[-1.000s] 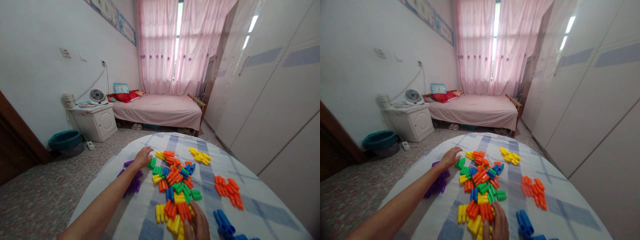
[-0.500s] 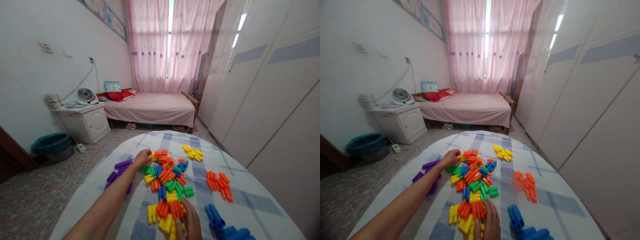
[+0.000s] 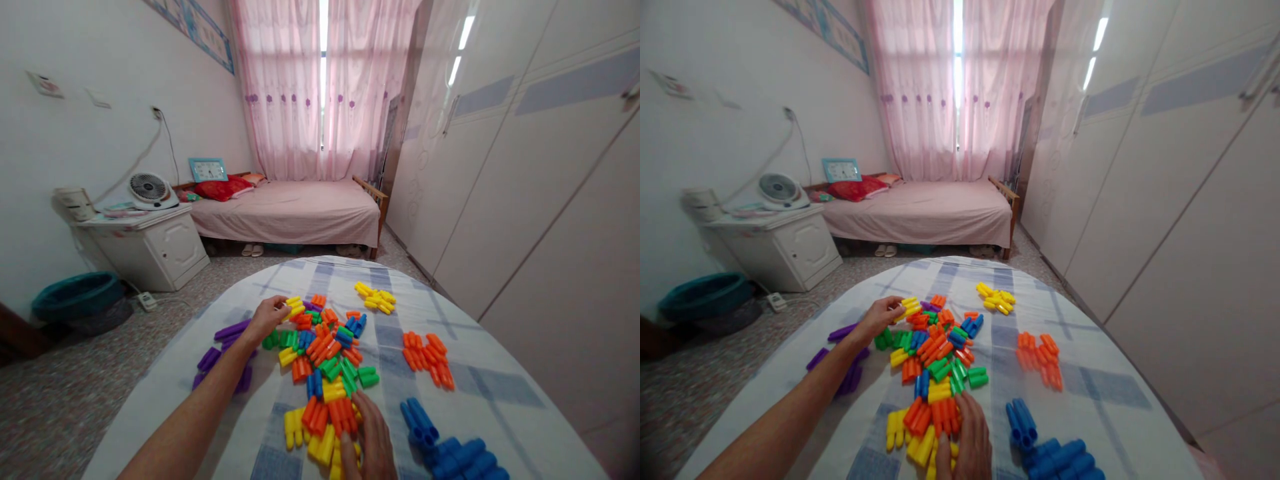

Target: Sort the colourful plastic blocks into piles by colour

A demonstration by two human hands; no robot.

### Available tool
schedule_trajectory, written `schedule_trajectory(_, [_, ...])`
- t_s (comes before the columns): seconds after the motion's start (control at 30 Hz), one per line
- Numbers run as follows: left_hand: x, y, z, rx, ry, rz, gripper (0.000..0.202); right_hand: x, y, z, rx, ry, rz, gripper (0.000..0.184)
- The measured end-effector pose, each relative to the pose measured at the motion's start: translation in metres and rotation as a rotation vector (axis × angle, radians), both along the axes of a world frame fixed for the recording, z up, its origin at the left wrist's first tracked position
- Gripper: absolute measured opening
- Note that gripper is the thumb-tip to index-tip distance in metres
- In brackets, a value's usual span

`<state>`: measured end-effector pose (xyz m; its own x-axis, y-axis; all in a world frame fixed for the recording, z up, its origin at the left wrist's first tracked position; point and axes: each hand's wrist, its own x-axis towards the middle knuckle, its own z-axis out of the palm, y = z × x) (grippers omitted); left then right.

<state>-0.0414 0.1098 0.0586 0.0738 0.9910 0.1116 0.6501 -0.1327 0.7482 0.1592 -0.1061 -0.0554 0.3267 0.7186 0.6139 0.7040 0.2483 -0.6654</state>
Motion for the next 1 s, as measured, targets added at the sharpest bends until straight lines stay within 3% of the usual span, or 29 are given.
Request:
schedule_trajectory(0.13, [0.005, -0.009, -0.008, 0.06, 0.025, 0.045, 0.03, 0.004, -0.001, -0.001, -0.015, -0.018, 0.009, 0.041])
schedule_trajectory(0.27, [0.004, -0.019, -0.004, 0.112, -0.012, 0.07, 0.036, 0.013, -0.003, 0.0, -0.028, -0.14, 0.075, 0.042])
schedule_trajectory(0.4, [0.007, -0.036, 0.0, 0.082, -0.085, -0.002, 0.035, 0.014, -0.005, 0.007, -0.071, -0.127, 0.085, 0.042])
schedule_trajectory(0.53, [0.019, -0.061, -0.01, 0.032, -0.167, -0.048, 0.033, 0.006, -0.007, 0.017, -0.099, -0.043, 0.055, 0.041])
schedule_trajectory(0.7, [0.034, -0.093, -0.024, 0.15, -0.297, 0.094, 0.031, 0.004, -0.01, 0.026, -0.146, 0.005, 0.076, 0.04])
schedule_trajectory(0.83, [0.043, -0.111, -0.032, 0.336, -0.213, 0.265, 0.023, 0.005, -0.011, 0.029, -0.156, 0.049, 0.097, 0.041])
schedule_trajectory(1.0, [0.048, -0.113, -0.041, 0.415, -0.205, 0.257, 0.025, 0.004, -0.015, 0.033, -0.19, 0.069, 0.098, 0.042])
